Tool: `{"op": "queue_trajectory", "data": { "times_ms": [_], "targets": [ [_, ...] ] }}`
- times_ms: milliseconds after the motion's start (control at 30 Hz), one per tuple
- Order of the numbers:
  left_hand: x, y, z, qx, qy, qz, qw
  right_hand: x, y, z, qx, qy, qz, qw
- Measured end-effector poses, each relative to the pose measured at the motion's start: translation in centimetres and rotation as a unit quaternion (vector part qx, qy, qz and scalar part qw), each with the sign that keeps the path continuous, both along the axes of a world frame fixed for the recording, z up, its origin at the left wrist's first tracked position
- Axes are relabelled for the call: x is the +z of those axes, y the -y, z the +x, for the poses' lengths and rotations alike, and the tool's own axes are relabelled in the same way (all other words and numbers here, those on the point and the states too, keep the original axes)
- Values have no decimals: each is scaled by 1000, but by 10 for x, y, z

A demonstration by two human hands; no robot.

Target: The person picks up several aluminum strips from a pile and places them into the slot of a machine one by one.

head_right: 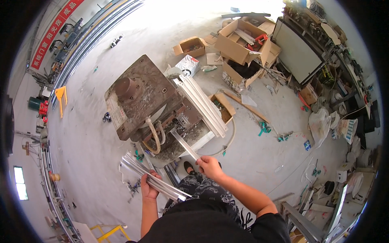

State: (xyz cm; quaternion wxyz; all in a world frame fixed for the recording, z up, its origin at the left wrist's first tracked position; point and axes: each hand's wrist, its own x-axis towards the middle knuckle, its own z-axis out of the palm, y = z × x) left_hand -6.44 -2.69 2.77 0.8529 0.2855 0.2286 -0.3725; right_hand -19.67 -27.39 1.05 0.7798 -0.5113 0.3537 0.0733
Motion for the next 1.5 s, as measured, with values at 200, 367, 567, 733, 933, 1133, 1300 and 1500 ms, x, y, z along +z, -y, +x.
{"op": "queue_trajectory", "data": {
  "times_ms": [200, 367, 567, 733, 933, 1133, 1300, 1500],
  "targets": [
    [0, -8, 1, 37, -66, -29, 997, 12, -11, 12, -42, -24, 83, 995],
    [-8, -12, 21, 37, -41, 1, 998, -4, -17, 34, -48, -15, 57, 997],
    [-10, -23, 69, 11, -57, -27, 998, 4, -5, 36, -26, -41, 105, 993],
    [-1, -33, 116, -22, 5, -43, 999, -7, -7, 29, -20, -23, 91, 995],
    [-1, -42, 163, -32, 78, -58, 995, -1, -12, 31, -45, -30, 80, 995],
    [22, -18, 161, -32, 126, -86, 988, 2, -11, 28, -29, -3, 98, 995],
    [34, 3, 126, -45, 137, -67, 987, -4, -11, 32, -20, -10, 87, 996],
    [43, 13, 61, -15, 90, -117, 989, -11, -18, 20, -28, 24, 3, 999]
  ]
}}
